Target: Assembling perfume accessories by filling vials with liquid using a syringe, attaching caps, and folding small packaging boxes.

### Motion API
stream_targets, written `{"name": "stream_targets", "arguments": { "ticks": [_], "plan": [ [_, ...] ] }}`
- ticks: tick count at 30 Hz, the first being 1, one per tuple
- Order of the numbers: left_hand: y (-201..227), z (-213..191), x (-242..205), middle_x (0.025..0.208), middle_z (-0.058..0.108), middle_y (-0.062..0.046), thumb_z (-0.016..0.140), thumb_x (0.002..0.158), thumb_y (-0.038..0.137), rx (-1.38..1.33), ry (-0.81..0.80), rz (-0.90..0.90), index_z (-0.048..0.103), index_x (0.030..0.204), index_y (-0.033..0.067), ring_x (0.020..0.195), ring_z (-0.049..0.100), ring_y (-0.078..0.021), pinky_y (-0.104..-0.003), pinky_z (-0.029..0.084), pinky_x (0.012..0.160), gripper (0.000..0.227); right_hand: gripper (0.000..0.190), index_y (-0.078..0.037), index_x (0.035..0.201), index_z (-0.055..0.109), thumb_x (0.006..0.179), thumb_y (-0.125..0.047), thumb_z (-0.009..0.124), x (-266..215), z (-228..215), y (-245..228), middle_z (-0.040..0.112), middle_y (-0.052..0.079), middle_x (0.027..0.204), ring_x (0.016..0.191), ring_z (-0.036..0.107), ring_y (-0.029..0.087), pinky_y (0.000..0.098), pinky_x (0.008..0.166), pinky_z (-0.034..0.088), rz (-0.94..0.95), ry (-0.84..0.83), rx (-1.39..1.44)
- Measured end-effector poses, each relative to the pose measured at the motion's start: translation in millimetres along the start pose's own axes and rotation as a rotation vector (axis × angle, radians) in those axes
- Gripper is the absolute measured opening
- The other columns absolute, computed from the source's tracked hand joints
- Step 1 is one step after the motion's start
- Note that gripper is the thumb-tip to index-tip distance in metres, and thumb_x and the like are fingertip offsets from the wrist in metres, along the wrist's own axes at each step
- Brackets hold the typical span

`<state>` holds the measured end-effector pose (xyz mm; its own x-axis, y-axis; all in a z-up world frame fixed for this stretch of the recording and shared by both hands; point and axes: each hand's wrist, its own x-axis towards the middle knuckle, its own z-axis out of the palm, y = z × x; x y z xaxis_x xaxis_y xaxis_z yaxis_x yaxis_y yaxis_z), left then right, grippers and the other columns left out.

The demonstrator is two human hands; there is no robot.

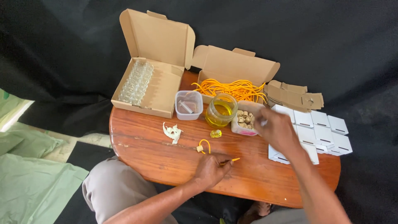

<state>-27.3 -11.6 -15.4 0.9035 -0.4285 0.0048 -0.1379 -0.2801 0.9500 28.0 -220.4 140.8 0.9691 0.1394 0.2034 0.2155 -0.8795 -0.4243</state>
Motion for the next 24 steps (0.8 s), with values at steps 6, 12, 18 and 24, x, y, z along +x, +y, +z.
{"name": "stream_targets", "arguments": {
  "ticks": [6,12,18,24],
  "plan": [
    [-2.4,3.1,-0.4,0.107,0.081,0.001,0.068,0.093,0.026,-0.105,0.006,-0.068,0.081,0.108,0.0151,0.091,0.076,-0.0093,-0.026,0.059,0.080,0.023,0.018,-0.003,0.085,0.063,0.083,0.004,0.079,-84.4,51.5,14.6,0.077,0.012,0.081,0.074,0.075,0.016,0.0306,0.071,0.067,0.357,0.027,0.818],
    [-3.3,9.5,9.5,0.082,0.079,-0.009,0.071,0.084,0.017,-0.110,0.092,-0.115,0.083,0.097,0.0128,0.082,0.078,-0.0280,-0.039,0.058,0.068,0.018,0.020,0.004,0.105,0.076,0.087,-0.004,0.078,-101.5,111.3,43.7,0.075,0.020,0.079,0.063,0.074,0.024,0.0378,0.064,0.063,0.505,0.142,0.881],
    [-6.6,12.8,14.3,0.059,0.073,-0.008,0.069,0.088,0.011,-0.256,0.076,-0.204,0.080,0.100,0.0046,0.037,0.064,-0.0154,-0.024,0.049,0.038,0.018,0.018,0.007,0.105,0.074,0.094,-0.008,0.073,-105.7,140.2,56.9,0.074,0.021,0.070,0.056,0.073,0.025,0.0357,0.063,0.060,0.528,0.188,0.802],
    [-16.3,17.3,17.6,0.066,0.074,-0.008,0.071,0.087,0.012,-0.359,0.094,-0.280,0.080,0.102,0.0008,0.036,0.062,-0.0146,-0.024,0.047,0.034,0.021,0.019,0.004,0.109,0.075,0.091,-0.001,0.074,-103.8,150.1,57.5,0.076,0.018,0.081,0.065,0.076,0.023,0.0294,0.057,0.063,0.493,0.198,0.981]
  ]
}}
